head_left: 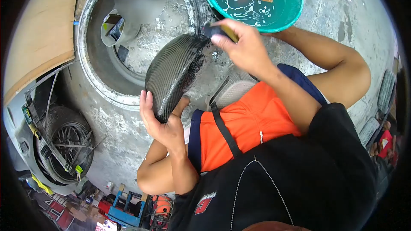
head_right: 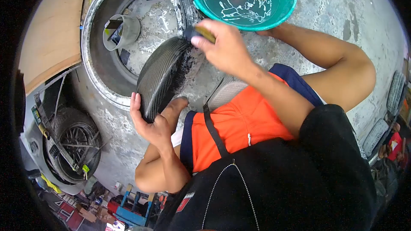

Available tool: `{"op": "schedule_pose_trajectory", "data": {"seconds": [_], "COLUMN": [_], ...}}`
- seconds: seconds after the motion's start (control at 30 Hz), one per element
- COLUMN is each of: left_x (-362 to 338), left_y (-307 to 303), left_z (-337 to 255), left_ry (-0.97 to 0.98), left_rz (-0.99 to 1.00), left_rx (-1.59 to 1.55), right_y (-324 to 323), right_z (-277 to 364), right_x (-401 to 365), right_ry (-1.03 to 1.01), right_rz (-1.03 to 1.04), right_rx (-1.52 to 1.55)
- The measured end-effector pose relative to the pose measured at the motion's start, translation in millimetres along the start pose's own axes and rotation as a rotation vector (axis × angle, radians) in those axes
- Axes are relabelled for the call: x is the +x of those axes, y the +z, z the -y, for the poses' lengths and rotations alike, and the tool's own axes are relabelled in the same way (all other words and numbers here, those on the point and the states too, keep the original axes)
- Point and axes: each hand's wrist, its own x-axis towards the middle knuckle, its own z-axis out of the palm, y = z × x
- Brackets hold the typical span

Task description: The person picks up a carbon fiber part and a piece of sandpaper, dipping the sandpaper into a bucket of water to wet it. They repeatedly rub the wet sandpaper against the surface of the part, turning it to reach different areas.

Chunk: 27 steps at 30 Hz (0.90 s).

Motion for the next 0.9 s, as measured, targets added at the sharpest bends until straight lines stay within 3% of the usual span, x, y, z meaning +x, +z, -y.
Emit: {"op": "schedule_pose_trajectory", "data": {"seconds": [0.1,0.17,0.2,0.23,0.27,0.3,0.33,0.37,0.4,0.53,0.6,0.63,0.67,0.73,0.77,0.87,0.9], "left_x": [2.7,2.7,2.3,6.5,11.4,17.8,14.5,8.6,5.6,3.9,0.4,2.3,1.6,3.7,7.5,7.1,8.7], "left_y": [-5.4,-4.6,-2.4,-8.6,-12.2,-11.0,-7.6,3.5,11.4,17.3,15.2,8.8,6.2,-2.7,-4.7,-5.2,-3.3], "left_z": [6.0,9.2,20.4,9.7,4.8,5.6,6.5,14.8,21.1,22.6,19.4,15.6,16.1,17.3,19.8,11.8,13.7], "left_ry": [0.094,0.017,0.093,0.039,0.066,0.119,0.075,0.063,0.075,0.019,0.102,0.135,0.148,0.127,0.174,0.086,0.099], "left_rz": [0.099,0.169,0.238,0.337,0.38,0.395,0.34,0.259,0.189,0.173,0.143,0.085,0.102,0.188,0.189,0.149,0.132], "left_rx": [0.054,-0.104,-0.165,-0.126,-0.062,-0.056,-0.036,-0.061,-0.123,-0.132,-0.095,-0.102,-0.1,-0.031,-0.031,0.01,0.01], "right_y": [7.2,14.9,10.5,10.8,14.0,8.2,7.2,8.2,13.8,9.7,8.5,14.4,23.9,31.9,30.5,33.2,31.3], "right_z": [-15.0,-33.2,-28.0,-9.7,-10.3,-30.6,-51.2,-47.6,-41.0,-42.5,-54.6,-49.8,-18.4,15.7,22.5,12.9,1.4], "right_x": [-15.0,-13.0,-14.5,-8.5,-4.9,-1.7,-0.1,-3.7,-11.1,-10.4,6.6,9.6,-1.2,-19.3,-26.6,-30.8,-20.9], "right_ry": [0.05,-0.178,-0.057,0.085,0.132,0.049,0.034,-0.125,-0.119,-0.492,-0.253,-0.099,-0.087,-0.364,-0.575,-0.574,-0.472], "right_rz": [0.098,-0.06,-0.005,0.085,0.068,0.087,0.113,0.1,0.053,0.099,0.146,0.119,0.121,0.09,0.102,0.052,0.044], "right_rx": [-0.043,-0.163,-0.121,-0.26,-0.292,-0.373,-0.227,-0.32,-0.315,-0.421,-0.3,-0.411,-0.389,-0.306,-0.483,-0.37,-0.326]}}
